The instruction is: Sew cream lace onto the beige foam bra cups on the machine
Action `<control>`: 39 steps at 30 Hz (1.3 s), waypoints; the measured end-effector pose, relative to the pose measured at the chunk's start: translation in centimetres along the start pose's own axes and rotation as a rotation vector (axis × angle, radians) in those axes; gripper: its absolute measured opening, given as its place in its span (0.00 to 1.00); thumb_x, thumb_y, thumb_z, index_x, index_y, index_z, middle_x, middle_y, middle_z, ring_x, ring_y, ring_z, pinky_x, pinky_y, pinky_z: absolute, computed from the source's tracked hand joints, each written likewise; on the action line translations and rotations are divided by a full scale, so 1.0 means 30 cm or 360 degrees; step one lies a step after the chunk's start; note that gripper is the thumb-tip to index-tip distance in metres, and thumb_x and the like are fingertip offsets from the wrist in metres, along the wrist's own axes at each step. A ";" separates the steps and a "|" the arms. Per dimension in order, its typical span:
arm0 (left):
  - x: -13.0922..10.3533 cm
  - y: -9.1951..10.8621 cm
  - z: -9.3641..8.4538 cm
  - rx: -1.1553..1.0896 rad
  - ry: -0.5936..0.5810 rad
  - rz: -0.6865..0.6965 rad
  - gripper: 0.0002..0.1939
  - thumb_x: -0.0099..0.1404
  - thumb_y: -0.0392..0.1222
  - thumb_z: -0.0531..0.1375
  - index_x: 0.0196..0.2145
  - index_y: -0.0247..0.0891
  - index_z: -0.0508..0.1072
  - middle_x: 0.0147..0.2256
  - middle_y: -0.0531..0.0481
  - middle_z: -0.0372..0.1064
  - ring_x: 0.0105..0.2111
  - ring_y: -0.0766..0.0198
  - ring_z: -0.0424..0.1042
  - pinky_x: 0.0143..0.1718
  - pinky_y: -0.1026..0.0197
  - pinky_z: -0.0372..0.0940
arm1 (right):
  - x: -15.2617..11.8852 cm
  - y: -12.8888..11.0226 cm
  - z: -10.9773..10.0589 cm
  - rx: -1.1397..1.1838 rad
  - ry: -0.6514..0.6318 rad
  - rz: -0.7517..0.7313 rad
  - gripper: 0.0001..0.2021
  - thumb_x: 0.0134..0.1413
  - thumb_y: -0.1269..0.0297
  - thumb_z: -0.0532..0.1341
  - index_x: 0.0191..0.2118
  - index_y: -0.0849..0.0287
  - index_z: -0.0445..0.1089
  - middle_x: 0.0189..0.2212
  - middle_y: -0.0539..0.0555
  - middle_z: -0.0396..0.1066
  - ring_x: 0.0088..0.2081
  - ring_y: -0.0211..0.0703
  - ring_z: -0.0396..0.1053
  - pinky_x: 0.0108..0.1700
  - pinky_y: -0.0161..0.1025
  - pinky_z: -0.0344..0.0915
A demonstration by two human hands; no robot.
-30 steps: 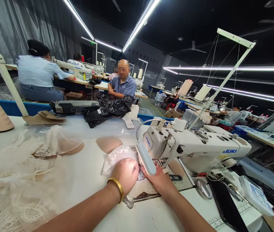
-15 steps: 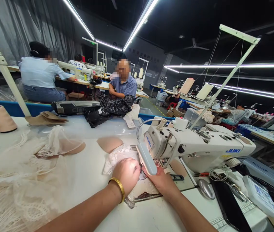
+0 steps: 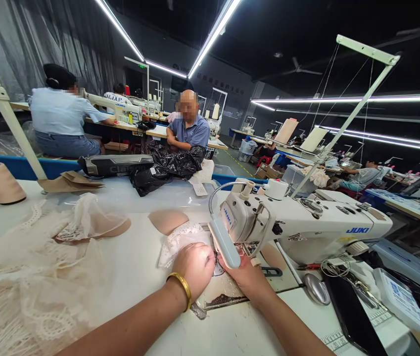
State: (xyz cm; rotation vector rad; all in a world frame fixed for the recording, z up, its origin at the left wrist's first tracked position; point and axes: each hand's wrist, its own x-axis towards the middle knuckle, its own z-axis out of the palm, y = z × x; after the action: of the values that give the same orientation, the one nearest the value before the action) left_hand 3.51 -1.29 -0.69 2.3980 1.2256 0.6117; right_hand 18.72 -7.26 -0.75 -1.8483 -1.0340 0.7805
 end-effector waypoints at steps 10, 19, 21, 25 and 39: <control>0.001 -0.002 0.004 0.0032 -0.0006 -0.0012 0.13 0.66 0.34 0.54 0.24 0.41 0.68 0.30 0.48 0.73 0.34 0.55 0.71 0.36 0.56 0.59 | -0.005 -0.026 0.013 -0.0115 0.0104 0.0108 0.07 0.45 0.59 0.69 0.29 0.57 0.78 0.28 0.54 0.81 0.36 0.56 0.78 0.37 0.41 0.68; -0.001 0.000 0.002 0.0060 -0.0009 -0.0008 0.13 0.66 0.34 0.54 0.25 0.41 0.69 0.31 0.47 0.74 0.35 0.55 0.72 0.36 0.56 0.59 | 0.001 -0.015 0.022 -0.0153 0.0142 0.0156 0.08 0.47 0.60 0.68 0.32 0.58 0.78 0.29 0.54 0.81 0.36 0.55 0.77 0.37 0.40 0.67; -0.003 -0.002 0.003 0.0070 -0.0016 -0.0003 0.13 0.66 0.34 0.54 0.25 0.41 0.70 0.31 0.47 0.74 0.35 0.54 0.72 0.37 0.56 0.60 | 0.003 -0.013 0.023 -0.0154 0.0139 0.0153 0.08 0.47 0.60 0.68 0.32 0.58 0.78 0.29 0.54 0.81 0.36 0.55 0.77 0.37 0.40 0.67; -0.002 -0.002 0.005 0.0088 -0.0035 0.0003 0.13 0.67 0.35 0.54 0.26 0.41 0.71 0.32 0.46 0.75 0.36 0.53 0.73 0.38 0.56 0.60 | 0.002 -0.013 0.024 -0.0158 0.0129 0.0141 0.07 0.47 0.60 0.68 0.31 0.58 0.78 0.29 0.54 0.81 0.35 0.54 0.77 0.36 0.39 0.66; 0.001 0.002 0.000 0.0087 -0.0047 0.0006 0.12 0.67 0.34 0.55 0.26 0.40 0.72 0.31 0.48 0.74 0.36 0.55 0.72 0.38 0.56 0.60 | -0.004 -0.032 0.017 -0.0154 0.0070 0.0082 0.07 0.46 0.60 0.68 0.29 0.59 0.79 0.26 0.53 0.79 0.34 0.52 0.75 0.34 0.38 0.64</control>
State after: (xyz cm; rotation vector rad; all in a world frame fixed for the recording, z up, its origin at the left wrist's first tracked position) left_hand 3.56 -1.29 -0.65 2.4461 1.2413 0.5487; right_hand 17.92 -6.89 -0.09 -1.9725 -1.0153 0.7281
